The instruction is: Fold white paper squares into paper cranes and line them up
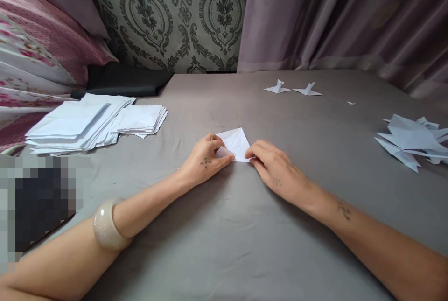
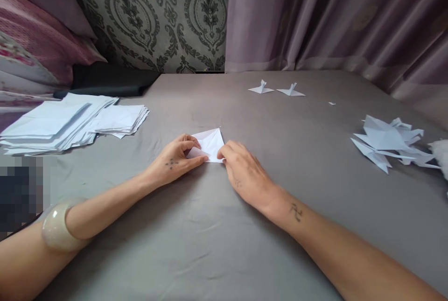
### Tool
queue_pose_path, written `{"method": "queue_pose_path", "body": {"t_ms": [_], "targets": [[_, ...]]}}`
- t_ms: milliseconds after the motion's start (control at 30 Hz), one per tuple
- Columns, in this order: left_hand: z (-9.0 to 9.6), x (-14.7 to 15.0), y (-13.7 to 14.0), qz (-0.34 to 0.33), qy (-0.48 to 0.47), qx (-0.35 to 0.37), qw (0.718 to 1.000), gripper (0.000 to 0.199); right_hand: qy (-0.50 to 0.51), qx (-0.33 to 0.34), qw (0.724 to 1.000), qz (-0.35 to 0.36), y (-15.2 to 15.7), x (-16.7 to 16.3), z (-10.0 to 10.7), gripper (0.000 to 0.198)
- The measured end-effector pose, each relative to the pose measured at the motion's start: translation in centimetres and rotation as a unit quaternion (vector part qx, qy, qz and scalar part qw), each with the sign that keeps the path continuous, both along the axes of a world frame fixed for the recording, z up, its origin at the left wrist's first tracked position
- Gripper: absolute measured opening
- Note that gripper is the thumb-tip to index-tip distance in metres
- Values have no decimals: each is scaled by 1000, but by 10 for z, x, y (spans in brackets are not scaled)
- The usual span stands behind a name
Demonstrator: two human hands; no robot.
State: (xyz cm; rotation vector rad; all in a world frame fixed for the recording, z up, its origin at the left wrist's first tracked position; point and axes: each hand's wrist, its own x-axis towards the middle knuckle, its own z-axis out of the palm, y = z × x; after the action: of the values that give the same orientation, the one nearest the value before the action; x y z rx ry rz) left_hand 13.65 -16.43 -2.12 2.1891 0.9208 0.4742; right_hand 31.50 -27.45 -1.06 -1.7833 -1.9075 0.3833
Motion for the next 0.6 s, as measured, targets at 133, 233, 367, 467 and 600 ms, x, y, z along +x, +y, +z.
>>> {"method": "queue_pose_path", "body": {"t_ms": [133, 233, 367, 467, 600], "targets": [[4, -5, 4, -39, 6, -38, 999, 29, -75, 10, 996, 38, -8, -12, -1, 32], [9, -10, 7, -68, 10, -63, 996, 28, -107, 3, 994, 33, -11, -14, -2, 34], [13, -13, 10, -100, 8, -66, 993, 22, -146, -3, 989, 27, -12, -16, -2, 38], [14, -13, 12, -127, 16, -59, 990, 19, -162, 0, 987, 25, -11, -17, -2, 40], [12, -11, 13, -138, 15, -38, 990, 18, -168, 2, 985, 23, -11, -18, -3, 41]]}}
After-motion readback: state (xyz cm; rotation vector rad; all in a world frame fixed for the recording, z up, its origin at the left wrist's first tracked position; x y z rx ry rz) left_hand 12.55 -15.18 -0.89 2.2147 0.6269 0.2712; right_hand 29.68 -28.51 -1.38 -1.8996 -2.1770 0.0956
